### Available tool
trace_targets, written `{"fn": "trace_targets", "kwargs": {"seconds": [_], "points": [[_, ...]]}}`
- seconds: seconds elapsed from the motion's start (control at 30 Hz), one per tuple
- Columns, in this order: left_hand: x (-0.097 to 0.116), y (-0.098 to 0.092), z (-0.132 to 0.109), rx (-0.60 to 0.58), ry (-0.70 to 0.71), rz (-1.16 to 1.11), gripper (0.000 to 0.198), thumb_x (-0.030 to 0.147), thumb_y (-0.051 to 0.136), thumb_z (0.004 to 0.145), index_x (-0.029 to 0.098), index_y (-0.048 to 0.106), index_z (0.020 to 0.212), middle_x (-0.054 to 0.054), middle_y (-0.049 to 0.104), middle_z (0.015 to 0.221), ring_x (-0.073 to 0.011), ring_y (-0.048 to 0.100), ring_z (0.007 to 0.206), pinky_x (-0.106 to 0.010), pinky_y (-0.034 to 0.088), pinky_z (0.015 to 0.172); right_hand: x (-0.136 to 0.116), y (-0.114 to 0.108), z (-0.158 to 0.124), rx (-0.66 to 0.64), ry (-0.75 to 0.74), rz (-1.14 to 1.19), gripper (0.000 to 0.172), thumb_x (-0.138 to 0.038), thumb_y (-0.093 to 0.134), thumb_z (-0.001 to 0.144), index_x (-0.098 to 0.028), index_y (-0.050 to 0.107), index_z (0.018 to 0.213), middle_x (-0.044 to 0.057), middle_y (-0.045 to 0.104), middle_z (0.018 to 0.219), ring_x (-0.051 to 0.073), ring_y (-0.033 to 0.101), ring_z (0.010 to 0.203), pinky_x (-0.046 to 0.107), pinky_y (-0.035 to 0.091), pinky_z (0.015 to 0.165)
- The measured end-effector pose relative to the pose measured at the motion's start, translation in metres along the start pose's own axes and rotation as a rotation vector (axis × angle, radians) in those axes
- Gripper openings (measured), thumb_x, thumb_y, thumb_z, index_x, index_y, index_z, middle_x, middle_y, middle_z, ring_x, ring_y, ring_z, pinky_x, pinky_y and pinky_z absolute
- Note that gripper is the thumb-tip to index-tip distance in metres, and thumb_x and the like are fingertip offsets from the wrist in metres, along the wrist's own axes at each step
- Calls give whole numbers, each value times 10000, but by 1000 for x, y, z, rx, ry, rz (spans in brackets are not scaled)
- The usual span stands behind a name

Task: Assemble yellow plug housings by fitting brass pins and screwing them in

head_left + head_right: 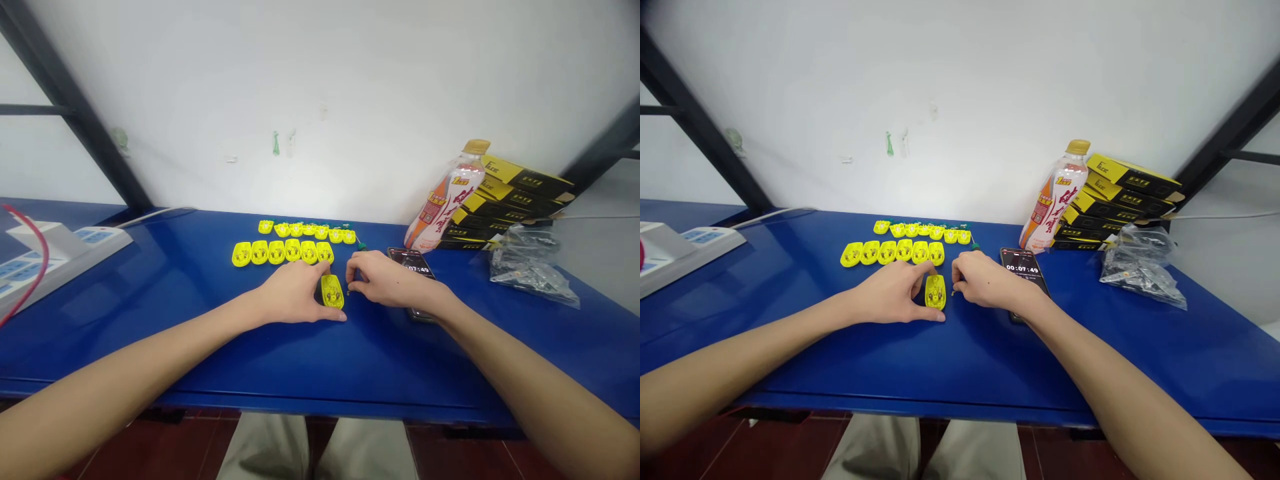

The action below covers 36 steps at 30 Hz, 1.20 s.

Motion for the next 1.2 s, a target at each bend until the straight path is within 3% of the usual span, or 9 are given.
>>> {"fn": "trace_targets", "kwargs": {"seconds": [0.17,0.4,0.7,0.83,0.97,1.07,1.2], "points": [[0,1,-1,0,-4,5,801,871,578,656,183,585,1066,-61,657,758,-247,623,654,-275,309,497,0,-11,-4,-24,38,10,141,-115,600,787,-183,718,751,28,724,784,144,614,696,232,401,623],[0,0,0,-5,-12,10,849,880,572,648,175,590,1122,-76,671,808,-248,635,672,-278,319,504,5,-7,-2,-55,69,41,47,-227,711,764,-206,735,729,6,729,752,130,612,633,220,402,552],[1,-1,0,-15,-8,11,873,881,557,661,168,588,1162,-84,690,826,-263,650,695,-285,341,518,-1,-3,-4,-31,1,-2,58,-154,633,794,-175,638,740,72,711,812,185,606,729,272,390,635],[1,-2,-1,-19,-11,8,822,876,558,667,171,594,1088,-81,687,803,-258,649,679,-285,341,515,-4,-8,-5,35,17,22,99,-137,571,849,-178,575,759,46,688,740,149,593,644,254,373,592],[1,-1,-1,-8,-6,6,778,861,579,668,178,588,1040,-78,686,795,-255,646,669,-285,337,509,-8,-8,-3,80,-1,239,104,-108,534,867,-188,555,804,-16,658,622,112,618,567,206,426,570],[1,0,-1,-2,-5,-1,753,847,591,674,183,582,1030,-74,686,794,-253,647,672,-283,345,514,-8,-4,-1,156,-18,464,89,-118,560,848,-166,626,884,-11,678,634,121,647,573,215,482,590],[1,0,-1,5,2,-9,724,838,594,683,193,574,1011,-63,675,769,-250,641,662,-280,340,510,-7,2,2,201,-17,453,157,-131,596,812,-145,750,837,14,712,646,129,647,601,232,489,616]]}}
Point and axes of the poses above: each hand's wrist, its own z-axis towards the middle knuckle, its own y-axis out of the palm, x = y × z, the point moved 2 cm from there along z, towards the middle knuckle
